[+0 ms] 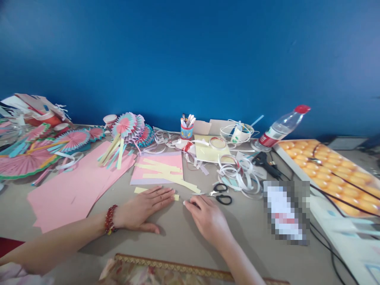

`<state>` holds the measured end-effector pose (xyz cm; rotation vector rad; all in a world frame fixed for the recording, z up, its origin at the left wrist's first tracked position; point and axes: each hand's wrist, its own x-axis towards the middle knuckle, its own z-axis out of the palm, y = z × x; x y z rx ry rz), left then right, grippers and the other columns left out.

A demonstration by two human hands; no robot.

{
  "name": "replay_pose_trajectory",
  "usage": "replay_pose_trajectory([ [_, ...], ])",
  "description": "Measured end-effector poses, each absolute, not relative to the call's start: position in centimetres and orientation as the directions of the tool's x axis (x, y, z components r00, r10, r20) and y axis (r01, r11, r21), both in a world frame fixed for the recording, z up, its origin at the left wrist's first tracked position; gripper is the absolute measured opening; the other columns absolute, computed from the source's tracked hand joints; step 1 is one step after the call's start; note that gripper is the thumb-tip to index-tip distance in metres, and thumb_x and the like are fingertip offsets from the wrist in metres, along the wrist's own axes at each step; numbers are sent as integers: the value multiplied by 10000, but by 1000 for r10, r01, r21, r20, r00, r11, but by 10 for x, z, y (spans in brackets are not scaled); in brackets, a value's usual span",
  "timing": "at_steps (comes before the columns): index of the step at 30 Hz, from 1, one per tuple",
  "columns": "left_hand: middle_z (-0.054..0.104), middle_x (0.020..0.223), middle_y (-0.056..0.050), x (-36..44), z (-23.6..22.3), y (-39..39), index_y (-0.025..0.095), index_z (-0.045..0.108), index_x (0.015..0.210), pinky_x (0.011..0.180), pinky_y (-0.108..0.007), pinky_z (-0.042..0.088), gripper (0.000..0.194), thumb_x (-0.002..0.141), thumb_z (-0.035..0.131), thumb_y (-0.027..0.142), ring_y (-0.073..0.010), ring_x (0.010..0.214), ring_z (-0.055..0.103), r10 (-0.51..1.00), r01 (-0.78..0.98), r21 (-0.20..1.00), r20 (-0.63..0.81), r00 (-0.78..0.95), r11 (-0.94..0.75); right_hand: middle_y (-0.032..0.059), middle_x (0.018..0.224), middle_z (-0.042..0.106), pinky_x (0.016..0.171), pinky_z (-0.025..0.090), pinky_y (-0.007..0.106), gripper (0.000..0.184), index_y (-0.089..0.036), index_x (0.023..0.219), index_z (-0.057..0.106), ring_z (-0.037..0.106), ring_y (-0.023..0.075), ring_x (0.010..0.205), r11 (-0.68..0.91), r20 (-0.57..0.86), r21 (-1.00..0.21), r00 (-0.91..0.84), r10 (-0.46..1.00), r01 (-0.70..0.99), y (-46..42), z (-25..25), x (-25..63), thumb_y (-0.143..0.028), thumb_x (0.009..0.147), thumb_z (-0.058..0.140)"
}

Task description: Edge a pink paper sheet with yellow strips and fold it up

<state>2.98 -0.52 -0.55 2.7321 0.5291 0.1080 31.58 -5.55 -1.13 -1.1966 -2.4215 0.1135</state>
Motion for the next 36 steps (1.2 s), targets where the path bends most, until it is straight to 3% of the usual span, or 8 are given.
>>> replay_pose_trajectory([
  [36,195,1617,-137,32,-9,-7,180,111,1582,1231,-481,103,952,883,560,645,-308,1497,173,392,349,376,41,919,-858,93,934,657,753,525,293,322,-199,1118,680,623,206,882,569,304,-271,-492,816,777,-67,-11,303,-95,920,448],
])
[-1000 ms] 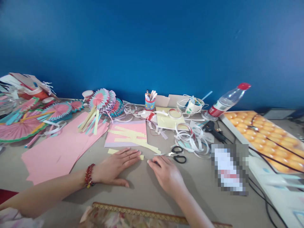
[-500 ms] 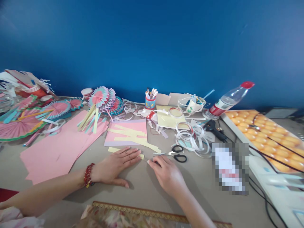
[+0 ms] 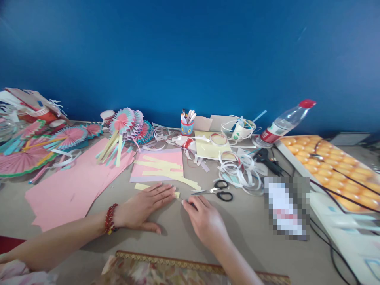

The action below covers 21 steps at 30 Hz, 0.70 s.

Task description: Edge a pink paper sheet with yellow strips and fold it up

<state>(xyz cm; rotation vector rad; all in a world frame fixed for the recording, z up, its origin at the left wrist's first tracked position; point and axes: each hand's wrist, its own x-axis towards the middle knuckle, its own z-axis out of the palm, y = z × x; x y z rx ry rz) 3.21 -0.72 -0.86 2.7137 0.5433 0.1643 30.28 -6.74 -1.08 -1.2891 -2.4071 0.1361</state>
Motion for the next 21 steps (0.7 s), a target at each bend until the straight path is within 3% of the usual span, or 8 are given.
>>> replay_pose_trajectory([
  [21,181,1616,-162,26,-14,-8,151,114,1578,1232,-482,97,1023,846,554,715,-316,1488,203,410,369,368,36,912,-853,90,943,645,734,506,292,341,-189,1132,668,596,212,868,517,232,-223,-471,851,826,-74,-11,288,-42,865,516],
])
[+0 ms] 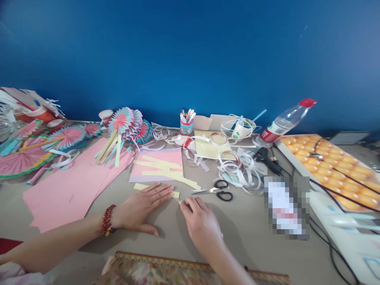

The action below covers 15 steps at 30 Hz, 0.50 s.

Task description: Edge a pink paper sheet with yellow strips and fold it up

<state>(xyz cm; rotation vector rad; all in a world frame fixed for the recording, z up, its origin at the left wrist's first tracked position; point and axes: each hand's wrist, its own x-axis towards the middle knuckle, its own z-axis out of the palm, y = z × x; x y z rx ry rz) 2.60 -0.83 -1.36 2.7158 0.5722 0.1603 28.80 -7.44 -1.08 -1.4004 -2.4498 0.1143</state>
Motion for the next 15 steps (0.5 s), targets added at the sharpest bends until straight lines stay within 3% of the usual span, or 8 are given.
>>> replay_pose_trajectory([
  [15,105,1633,-137,24,-11,-6,173,49,1586,1236,-475,99,1028,861,502,742,-312,1499,162,411,382,372,-3,912,-846,70,941,640,756,480,267,285,-191,1126,675,592,190,879,473,163,-252,-445,881,844,-69,-8,273,-80,903,537],
])
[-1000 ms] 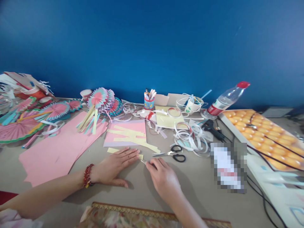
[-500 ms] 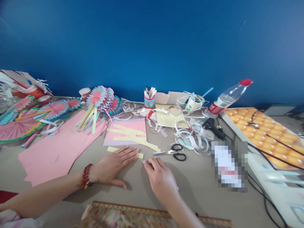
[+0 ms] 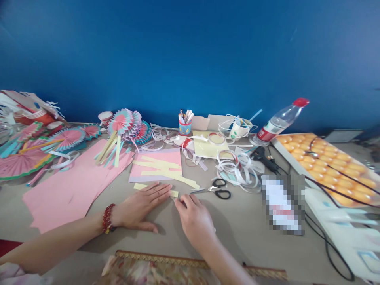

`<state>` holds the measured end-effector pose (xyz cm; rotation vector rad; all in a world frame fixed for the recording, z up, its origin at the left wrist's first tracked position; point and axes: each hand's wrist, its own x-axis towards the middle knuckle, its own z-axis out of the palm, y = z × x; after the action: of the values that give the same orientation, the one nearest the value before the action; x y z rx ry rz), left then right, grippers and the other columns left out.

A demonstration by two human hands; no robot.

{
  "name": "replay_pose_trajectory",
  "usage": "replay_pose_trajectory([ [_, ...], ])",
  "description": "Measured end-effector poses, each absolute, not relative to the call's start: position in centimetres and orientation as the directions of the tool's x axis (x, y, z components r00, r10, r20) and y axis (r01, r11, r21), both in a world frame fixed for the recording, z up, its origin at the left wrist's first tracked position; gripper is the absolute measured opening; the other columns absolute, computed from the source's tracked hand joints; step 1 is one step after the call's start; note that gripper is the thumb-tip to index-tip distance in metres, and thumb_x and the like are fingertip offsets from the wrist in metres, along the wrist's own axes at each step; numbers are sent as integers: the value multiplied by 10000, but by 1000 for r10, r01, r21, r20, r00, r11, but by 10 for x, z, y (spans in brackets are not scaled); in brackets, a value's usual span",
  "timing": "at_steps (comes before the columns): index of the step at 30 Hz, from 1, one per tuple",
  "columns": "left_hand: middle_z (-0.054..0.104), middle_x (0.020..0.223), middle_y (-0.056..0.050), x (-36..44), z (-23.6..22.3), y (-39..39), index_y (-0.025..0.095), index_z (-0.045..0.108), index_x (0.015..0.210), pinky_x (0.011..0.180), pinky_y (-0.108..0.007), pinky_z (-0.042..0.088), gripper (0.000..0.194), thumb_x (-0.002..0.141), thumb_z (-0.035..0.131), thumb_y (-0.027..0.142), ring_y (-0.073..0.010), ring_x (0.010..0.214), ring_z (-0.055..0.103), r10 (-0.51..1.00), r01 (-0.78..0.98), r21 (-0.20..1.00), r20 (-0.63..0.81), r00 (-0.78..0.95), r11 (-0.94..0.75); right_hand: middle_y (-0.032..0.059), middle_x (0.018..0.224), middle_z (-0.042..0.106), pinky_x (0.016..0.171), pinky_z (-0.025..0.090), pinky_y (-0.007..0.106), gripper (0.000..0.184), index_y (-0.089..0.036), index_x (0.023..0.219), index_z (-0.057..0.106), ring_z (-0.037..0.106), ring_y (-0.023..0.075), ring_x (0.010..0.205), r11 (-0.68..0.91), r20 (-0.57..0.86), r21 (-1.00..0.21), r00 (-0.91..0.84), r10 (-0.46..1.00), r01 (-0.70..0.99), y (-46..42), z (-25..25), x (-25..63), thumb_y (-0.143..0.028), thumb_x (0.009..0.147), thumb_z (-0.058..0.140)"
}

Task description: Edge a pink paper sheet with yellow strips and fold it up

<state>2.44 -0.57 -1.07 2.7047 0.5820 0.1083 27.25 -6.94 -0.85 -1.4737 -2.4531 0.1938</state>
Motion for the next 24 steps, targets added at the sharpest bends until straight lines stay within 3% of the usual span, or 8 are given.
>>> replay_pose_trajectory([
  [10,123,1632,-131,10,-11,-2,186,113,1582,1229,-486,97,996,857,508,742,-312,1501,150,431,413,321,-15,902,-852,69,953,638,743,456,277,293,-176,1129,673,584,191,869,466,148,-265,-442,884,844,-68,-9,272,-60,897,536],
  [24,116,1630,-143,10,-14,-1,166,80,1584,1228,-485,83,1000,871,481,740,-312,1504,136,419,403,303,-15,908,-863,70,954,641,735,455,286,273,-187,1123,671,574,197,864,476,165,-260,-447,879,840,-65,-11,252,-74,905,553],
])
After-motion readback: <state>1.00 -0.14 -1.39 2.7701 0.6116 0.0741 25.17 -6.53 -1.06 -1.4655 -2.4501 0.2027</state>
